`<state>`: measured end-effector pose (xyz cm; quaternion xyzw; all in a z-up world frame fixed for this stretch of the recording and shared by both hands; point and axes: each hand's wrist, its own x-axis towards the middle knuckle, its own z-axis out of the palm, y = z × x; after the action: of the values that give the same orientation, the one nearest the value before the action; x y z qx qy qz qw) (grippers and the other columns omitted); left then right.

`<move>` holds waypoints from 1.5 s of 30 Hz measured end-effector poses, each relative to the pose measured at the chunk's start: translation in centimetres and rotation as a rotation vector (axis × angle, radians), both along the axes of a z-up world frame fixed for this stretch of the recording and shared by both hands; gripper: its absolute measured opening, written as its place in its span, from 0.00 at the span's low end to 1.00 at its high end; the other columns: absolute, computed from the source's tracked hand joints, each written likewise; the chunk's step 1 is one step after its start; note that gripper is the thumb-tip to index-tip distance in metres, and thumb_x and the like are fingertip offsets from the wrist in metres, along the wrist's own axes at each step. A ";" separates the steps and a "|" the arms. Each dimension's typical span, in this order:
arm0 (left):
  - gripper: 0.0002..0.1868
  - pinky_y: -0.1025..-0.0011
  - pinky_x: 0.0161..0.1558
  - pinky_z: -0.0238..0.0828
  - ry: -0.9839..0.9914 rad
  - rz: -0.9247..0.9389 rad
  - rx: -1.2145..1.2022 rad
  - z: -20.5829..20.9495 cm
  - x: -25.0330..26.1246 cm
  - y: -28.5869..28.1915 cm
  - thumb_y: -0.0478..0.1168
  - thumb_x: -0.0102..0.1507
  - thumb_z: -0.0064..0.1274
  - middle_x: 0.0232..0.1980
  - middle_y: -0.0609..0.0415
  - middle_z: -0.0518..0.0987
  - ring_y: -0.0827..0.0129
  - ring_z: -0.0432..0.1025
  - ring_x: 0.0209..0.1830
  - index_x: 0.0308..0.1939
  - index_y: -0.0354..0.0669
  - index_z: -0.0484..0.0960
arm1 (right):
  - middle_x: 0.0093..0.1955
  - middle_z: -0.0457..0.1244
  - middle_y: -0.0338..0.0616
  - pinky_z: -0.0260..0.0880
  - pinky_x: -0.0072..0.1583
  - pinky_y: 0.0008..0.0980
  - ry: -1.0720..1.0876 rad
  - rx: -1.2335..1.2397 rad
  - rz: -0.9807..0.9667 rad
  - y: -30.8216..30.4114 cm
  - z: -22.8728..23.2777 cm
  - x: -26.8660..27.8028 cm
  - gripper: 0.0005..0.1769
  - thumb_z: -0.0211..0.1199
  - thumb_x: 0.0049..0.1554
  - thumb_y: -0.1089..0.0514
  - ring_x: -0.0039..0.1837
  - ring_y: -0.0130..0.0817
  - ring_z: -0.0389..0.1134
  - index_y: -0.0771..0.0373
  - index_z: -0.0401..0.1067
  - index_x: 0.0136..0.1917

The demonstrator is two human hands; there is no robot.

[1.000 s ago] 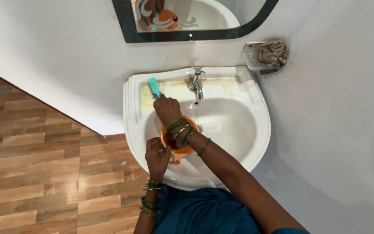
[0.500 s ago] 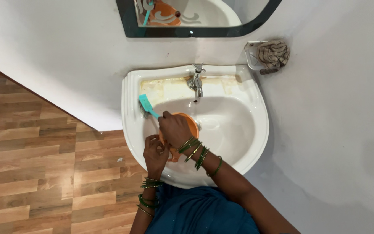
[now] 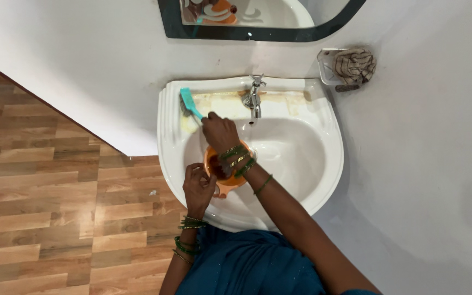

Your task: The person scrubs a white bathroom sink using a light blue brush and a dark liquid cleaning solution from an orange cup. They repeatedly dip the brush into the cup and scrub the sink basin and the area around the faucet, focusing on removing stains.

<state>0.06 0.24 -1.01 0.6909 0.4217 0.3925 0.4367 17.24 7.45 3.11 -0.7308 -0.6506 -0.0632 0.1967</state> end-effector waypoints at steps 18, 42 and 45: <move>0.10 0.69 0.40 0.88 -0.036 0.004 0.005 -0.6 0.0 -0.1 0.32 0.57 0.63 0.54 0.43 0.77 0.58 0.80 0.48 0.27 0.28 0.78 | 0.43 0.65 0.51 0.70 0.35 0.35 -0.235 -0.099 0.020 -0.4 -0.6 -3.2 0.05 0.62 0.58 0.67 0.33 0.37 0.71 0.72 0.71 0.46; 0.08 0.70 0.38 0.85 0.071 0.009 0.001 -0.9 0.0 0.0 0.29 0.53 0.62 0.56 0.46 0.78 0.60 0.81 0.41 0.34 0.28 0.82 | 0.49 0.66 0.58 0.72 0.35 0.34 -0.282 -0.070 0.045 -2.4 -0.4 -5.4 0.09 0.64 0.51 0.66 0.35 0.40 0.72 0.72 0.73 0.46; 0.11 0.71 0.38 0.87 0.056 0.027 0.039 -0.8 0.0 0.1 0.32 0.56 0.64 0.54 0.44 0.78 0.59 0.81 0.44 0.26 0.28 0.78 | 0.46 0.67 0.54 0.71 0.34 0.35 -0.240 -0.054 0.017 1.0 -1.9 -3.2 0.04 0.64 0.52 0.67 0.34 0.39 0.72 0.69 0.73 0.43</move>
<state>0.05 0.30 -1.84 0.7043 0.4354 0.3868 0.4059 14.01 8.41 1.22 -0.7173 -0.6772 -0.1310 0.0984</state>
